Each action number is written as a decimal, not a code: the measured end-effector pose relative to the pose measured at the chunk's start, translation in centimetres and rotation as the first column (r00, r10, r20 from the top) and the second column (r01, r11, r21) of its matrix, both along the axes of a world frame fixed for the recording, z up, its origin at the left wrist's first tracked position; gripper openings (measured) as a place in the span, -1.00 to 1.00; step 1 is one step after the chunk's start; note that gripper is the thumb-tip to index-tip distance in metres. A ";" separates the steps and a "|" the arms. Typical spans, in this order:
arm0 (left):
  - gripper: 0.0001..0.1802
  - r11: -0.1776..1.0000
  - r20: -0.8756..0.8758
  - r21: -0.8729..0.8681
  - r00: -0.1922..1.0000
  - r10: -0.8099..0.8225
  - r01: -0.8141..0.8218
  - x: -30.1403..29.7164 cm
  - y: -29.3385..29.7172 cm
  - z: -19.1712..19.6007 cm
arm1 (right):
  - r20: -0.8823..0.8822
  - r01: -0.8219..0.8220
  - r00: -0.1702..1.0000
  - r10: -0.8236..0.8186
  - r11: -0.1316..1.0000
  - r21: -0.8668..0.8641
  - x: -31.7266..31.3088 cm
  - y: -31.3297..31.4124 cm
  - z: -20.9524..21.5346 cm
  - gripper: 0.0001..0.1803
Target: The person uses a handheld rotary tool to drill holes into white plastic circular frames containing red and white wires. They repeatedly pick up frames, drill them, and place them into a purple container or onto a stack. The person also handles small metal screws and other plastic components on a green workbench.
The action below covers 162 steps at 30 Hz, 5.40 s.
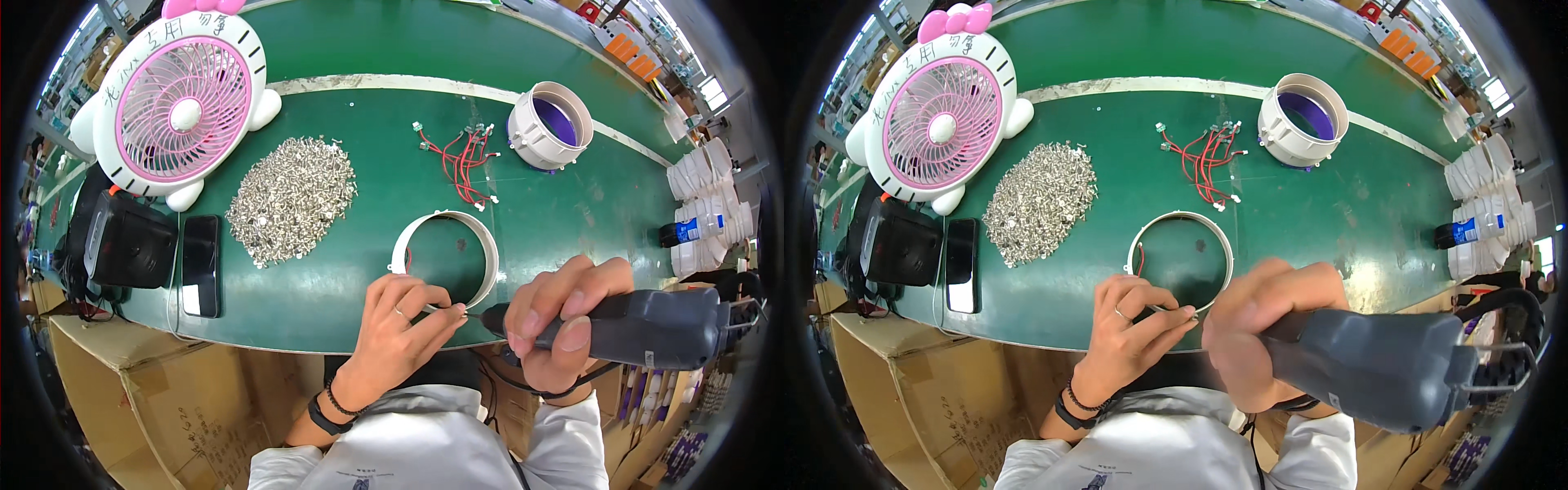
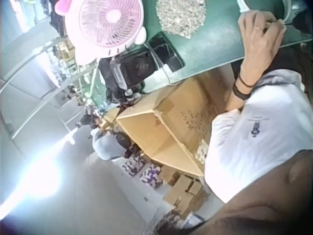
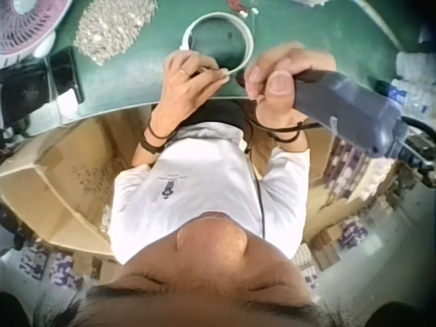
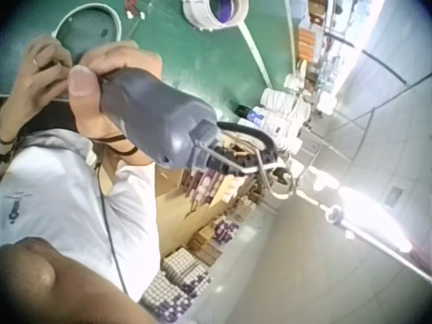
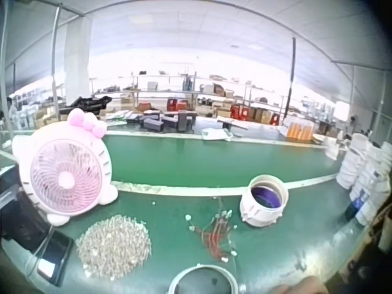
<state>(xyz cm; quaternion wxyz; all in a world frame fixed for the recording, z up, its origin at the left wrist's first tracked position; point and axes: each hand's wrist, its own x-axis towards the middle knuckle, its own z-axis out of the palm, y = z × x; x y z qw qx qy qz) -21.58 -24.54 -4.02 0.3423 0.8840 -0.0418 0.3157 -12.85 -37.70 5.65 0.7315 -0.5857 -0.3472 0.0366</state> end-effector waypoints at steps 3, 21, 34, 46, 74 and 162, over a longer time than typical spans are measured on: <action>-0.76 1.000 0.008 0.001 1.000 0.005 -0.005 0.0 0.0 -0.1 | 0.006 0.004 1.000 -0.004 1.000 -0.019 -0.1 0.1 0.0 -0.58; -0.75 0.992 0.020 -0.125 1.000 0.003 -0.001 0.1 -0.8 -0.1 | -0.095 -0.038 0.993 0.071 0.948 0.316 -1.4 -1.1 0.8 -0.60; -0.64 0.995 0.053 -0.094 0.998 0.033 -0.028 -1.6 0.9 0.0 | -0.123 -0.078 0.987 0.101 0.980 0.181 -1.1 0.2 -0.1 -0.63; -0.60 0.994 0.026 -0.107 0.999 0.040 -0.037 -1.1 0.6 -1.2 | 0.084 -0.118 0.990 0.112 0.991 0.070 -0.9 1.4 -0.3 -0.64; -0.72 0.995 0.055 -0.099 0.998 -0.025 0.031 -0.1 0.5 -0.8 | -0.030 0.013 1.000 -0.004 0.942 0.335 0.2 -0.3 1.3 -0.61; -0.85 0.991 -0.184 -0.047 0.976 0.113 -0.124 5.3 4.5 15.5 | -0.137 0.488 0.873 -0.468 0.828 0.275 4.0 -10.4 0.0 -0.72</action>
